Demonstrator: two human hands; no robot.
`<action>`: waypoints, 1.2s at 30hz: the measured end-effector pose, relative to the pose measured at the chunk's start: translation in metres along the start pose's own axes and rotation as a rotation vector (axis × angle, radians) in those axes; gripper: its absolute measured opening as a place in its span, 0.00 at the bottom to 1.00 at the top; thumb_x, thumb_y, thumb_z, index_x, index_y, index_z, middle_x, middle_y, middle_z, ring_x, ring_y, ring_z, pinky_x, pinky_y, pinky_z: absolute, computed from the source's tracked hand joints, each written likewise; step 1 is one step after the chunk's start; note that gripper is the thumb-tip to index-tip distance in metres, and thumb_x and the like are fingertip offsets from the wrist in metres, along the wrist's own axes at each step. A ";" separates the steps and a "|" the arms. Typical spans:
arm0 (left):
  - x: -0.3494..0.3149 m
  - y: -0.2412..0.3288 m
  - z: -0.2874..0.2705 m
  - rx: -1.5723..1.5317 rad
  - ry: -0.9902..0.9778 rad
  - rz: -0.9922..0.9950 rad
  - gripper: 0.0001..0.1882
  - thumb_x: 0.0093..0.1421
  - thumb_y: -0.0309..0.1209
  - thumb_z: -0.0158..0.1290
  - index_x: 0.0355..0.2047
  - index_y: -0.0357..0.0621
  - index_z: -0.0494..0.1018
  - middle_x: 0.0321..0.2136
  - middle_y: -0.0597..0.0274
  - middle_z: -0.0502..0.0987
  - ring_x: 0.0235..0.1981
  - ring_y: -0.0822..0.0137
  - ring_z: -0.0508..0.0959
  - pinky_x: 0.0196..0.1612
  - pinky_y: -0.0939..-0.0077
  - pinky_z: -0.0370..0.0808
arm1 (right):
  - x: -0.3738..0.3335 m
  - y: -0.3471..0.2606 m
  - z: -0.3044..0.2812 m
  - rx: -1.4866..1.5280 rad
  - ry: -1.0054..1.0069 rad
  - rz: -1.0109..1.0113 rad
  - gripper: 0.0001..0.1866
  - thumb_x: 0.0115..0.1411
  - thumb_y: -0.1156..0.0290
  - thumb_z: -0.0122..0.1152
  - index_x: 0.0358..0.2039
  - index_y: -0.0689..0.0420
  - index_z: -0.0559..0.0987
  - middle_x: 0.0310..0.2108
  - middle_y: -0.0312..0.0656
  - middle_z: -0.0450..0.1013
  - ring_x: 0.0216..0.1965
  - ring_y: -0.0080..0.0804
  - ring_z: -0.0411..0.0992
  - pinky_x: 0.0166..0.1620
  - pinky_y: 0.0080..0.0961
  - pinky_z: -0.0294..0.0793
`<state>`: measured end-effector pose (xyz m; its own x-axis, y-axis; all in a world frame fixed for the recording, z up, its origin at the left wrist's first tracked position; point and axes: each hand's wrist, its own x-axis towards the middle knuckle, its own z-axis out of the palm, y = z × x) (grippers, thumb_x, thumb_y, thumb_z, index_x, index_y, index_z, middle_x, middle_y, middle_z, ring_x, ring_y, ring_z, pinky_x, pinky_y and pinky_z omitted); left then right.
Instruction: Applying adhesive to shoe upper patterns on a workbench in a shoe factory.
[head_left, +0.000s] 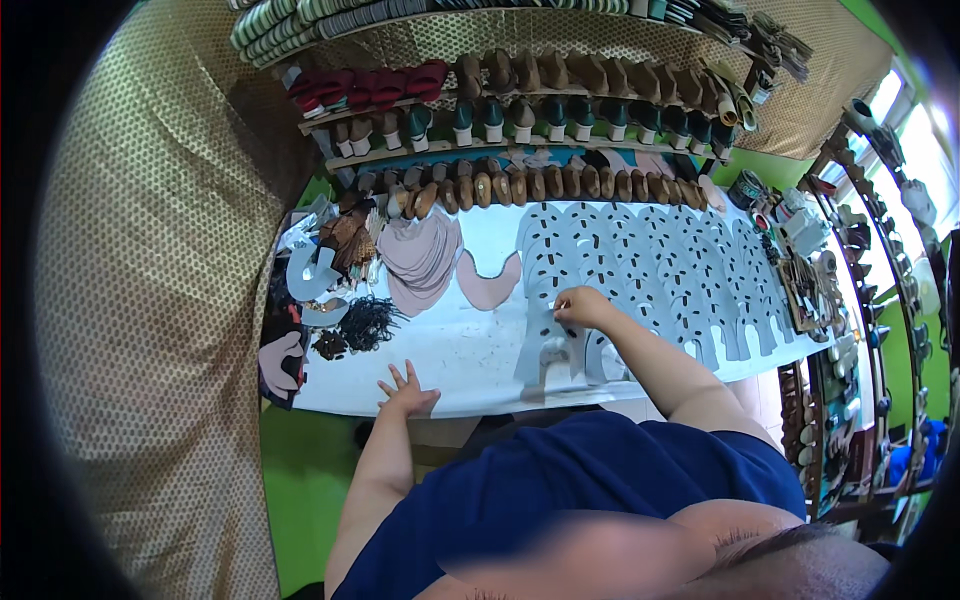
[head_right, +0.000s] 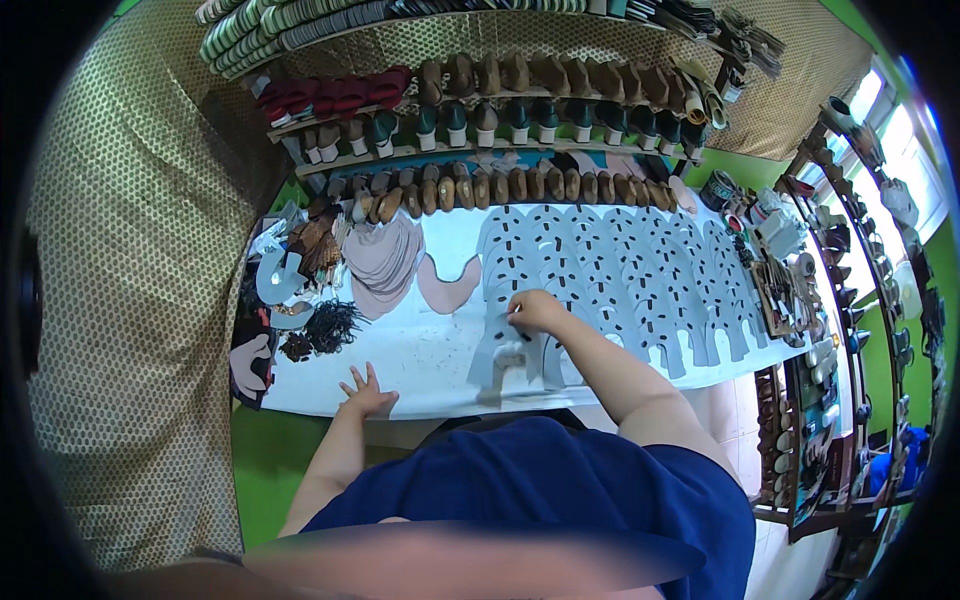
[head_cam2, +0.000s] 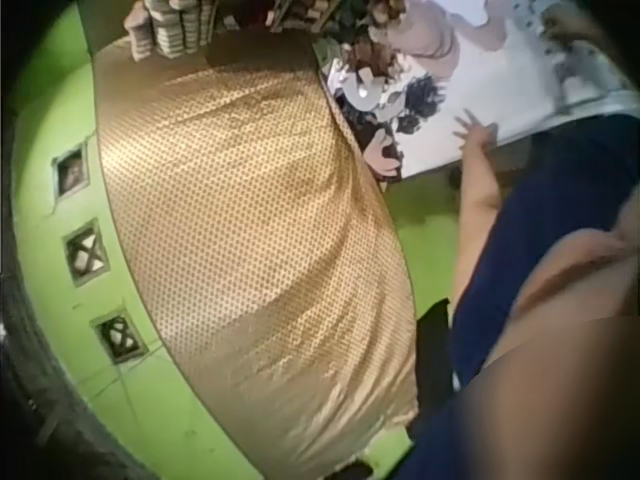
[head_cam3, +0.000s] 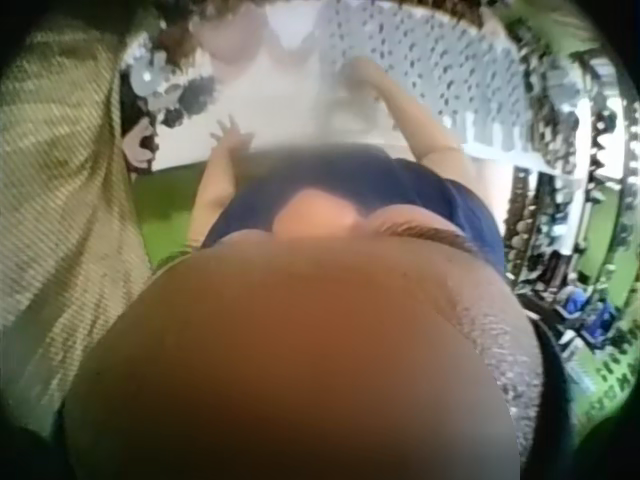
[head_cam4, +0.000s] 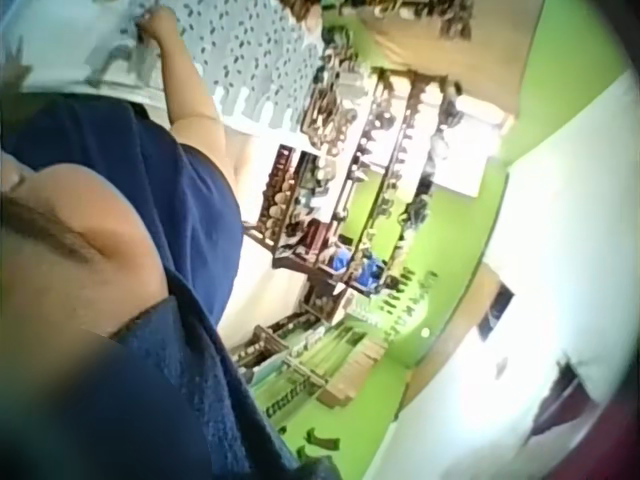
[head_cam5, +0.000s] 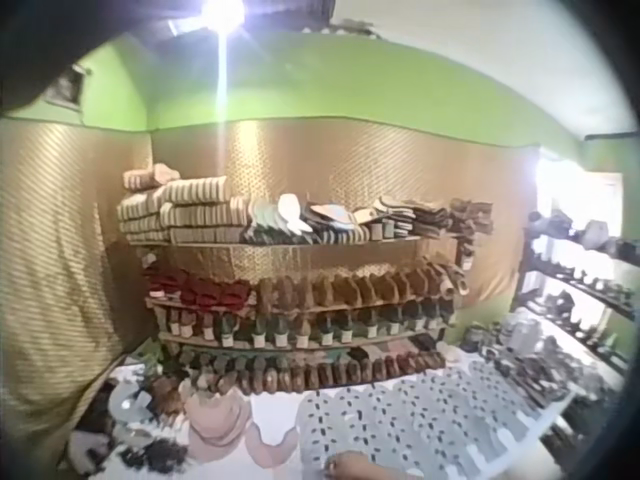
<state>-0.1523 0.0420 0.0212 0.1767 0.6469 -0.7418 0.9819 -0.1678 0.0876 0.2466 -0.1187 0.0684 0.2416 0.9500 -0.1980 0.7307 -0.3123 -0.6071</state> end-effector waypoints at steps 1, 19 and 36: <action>0.001 0.001 -0.001 0.003 0.006 0.002 0.64 0.51 0.62 0.58 0.71 0.66 0.21 0.70 0.54 0.15 0.69 0.32 0.22 0.61 0.20 0.39 | 0.015 0.020 0.011 -0.061 0.047 0.030 0.14 0.53 0.60 0.67 0.38 0.52 0.83 0.31 0.40 0.80 0.32 0.36 0.78 0.36 0.30 0.76; -0.006 -0.002 0.010 -0.067 0.106 0.015 0.60 0.53 0.59 0.57 0.72 0.67 0.26 0.72 0.58 0.18 0.70 0.37 0.22 0.63 0.24 0.33 | 0.009 0.038 0.092 -0.417 0.279 -0.182 0.36 0.58 0.52 0.61 0.65 0.47 0.63 0.67 0.46 0.56 0.70 0.46 0.50 0.67 0.61 0.49; -0.023 0.022 0.013 -0.138 0.228 -0.112 0.68 0.45 0.65 0.61 0.72 0.63 0.25 0.72 0.55 0.19 0.71 0.41 0.23 0.66 0.30 0.32 | -0.001 0.082 0.023 -0.561 0.207 -0.024 0.38 0.62 0.48 0.55 0.70 0.38 0.55 0.73 0.46 0.43 0.72 0.52 0.42 0.68 0.59 0.47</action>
<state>-0.1354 0.0138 0.0316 0.0617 0.8088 -0.5849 0.9934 0.0068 0.1142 0.2920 -0.1455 0.0009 0.2993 0.9542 -0.0011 0.9494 -0.2979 -0.0996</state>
